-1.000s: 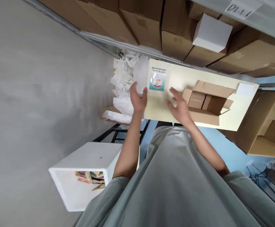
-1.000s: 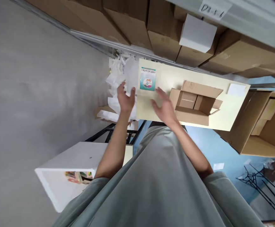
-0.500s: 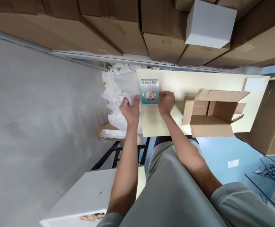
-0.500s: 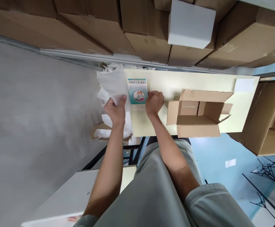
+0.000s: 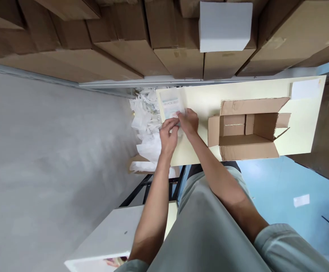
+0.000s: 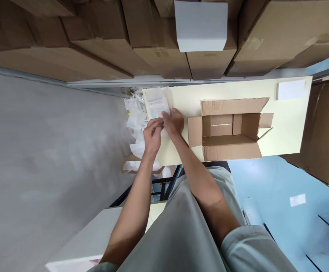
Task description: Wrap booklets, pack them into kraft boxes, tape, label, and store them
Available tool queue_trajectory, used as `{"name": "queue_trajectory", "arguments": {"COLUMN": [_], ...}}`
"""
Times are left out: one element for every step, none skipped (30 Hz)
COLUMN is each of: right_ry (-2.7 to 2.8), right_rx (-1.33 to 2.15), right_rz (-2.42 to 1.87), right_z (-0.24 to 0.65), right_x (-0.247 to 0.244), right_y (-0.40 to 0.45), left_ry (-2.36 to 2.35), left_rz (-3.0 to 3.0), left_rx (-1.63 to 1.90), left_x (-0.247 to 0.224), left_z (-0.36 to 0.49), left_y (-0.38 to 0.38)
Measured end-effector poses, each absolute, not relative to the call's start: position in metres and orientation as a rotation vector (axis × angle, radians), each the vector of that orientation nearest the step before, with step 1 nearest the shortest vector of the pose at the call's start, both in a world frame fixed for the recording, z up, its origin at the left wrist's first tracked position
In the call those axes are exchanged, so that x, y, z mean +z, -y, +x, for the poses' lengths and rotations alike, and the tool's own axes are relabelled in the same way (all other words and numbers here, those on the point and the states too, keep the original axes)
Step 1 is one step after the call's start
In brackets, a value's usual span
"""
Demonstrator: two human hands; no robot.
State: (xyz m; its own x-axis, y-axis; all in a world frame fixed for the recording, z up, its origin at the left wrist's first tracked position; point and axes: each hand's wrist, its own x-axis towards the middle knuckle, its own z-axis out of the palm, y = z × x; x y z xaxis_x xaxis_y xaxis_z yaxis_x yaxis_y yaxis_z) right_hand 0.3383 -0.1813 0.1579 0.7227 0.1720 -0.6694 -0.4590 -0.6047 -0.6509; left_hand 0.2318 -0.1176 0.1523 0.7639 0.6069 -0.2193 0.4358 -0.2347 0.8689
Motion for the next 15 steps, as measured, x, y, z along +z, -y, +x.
{"name": "queue_trajectory", "arguments": {"right_ry": [-0.186, -0.149, -0.104, -0.041, 0.038, 0.125, 0.224, 0.324, 0.422, 0.513, 0.594, 0.674, 0.751, 0.824, 0.892], "right_rx": [0.914, 0.92, 0.924, 0.93, 0.933, 0.932, 0.922, 0.898, 0.864, 0.823, 0.779, 0.741, 0.708, 0.686, 0.672], "right_rz": [-2.063, -2.084, -2.1, -2.107, -2.105, -2.098, -2.08, -2.059, -2.032, -2.005, -1.985, -1.972, -1.968, -1.975, -1.992], "right_z": [0.336, 0.332, 0.327, 0.322, 0.316, 0.311, 0.307, 0.304, 0.305, 0.307, 0.313, 0.322, 0.333, 0.347, 0.362], "right_x": [0.168, 0.181, 0.195, 0.21, 0.227, 0.246, 0.264, 0.283, 0.301, 0.317, 0.332, 0.344, 0.355, 0.364, 0.371], "right_y": [0.181, 0.181, 0.182, 0.185, 0.189, 0.196, 0.205, 0.217, 0.231, 0.248, 0.267, 0.288, 0.309, 0.33, 0.351], "left_ry": [-0.813, -0.835, -0.868, -0.905, -0.941, -0.966, -0.971, -0.949, -0.894, -0.806, -0.706, -0.594, -0.478, -0.354, -0.224], "left_rz": [1.848, 1.838, 1.844, 1.868, 1.902, 1.939, 1.98, 2.029, 2.093, 2.188, 2.324, 2.474, 2.608, 2.712, 2.779], "left_rx": [0.183, 0.172, 0.17, 0.184, 0.218, 0.258, 0.301, 0.337, 0.35, 0.383, 0.434, 0.517, 0.586, 0.622, 0.637], "left_x": [0.16, 0.17, 0.182, 0.197, 0.214, 0.233, 0.255, 0.278, 0.301, 0.325, 0.346, 0.366, 0.383, 0.396, 0.405], "left_z": [0.228, 0.224, 0.221, 0.218, 0.215, 0.212, 0.211, 0.21, 0.211, 0.213, 0.217, 0.222, 0.229, 0.239, 0.25], "left_y": [0.117, 0.117, 0.118, 0.119, 0.121, 0.125, 0.129, 0.135, 0.141, 0.149, 0.156, 0.164, 0.171, 0.178, 0.185]}}
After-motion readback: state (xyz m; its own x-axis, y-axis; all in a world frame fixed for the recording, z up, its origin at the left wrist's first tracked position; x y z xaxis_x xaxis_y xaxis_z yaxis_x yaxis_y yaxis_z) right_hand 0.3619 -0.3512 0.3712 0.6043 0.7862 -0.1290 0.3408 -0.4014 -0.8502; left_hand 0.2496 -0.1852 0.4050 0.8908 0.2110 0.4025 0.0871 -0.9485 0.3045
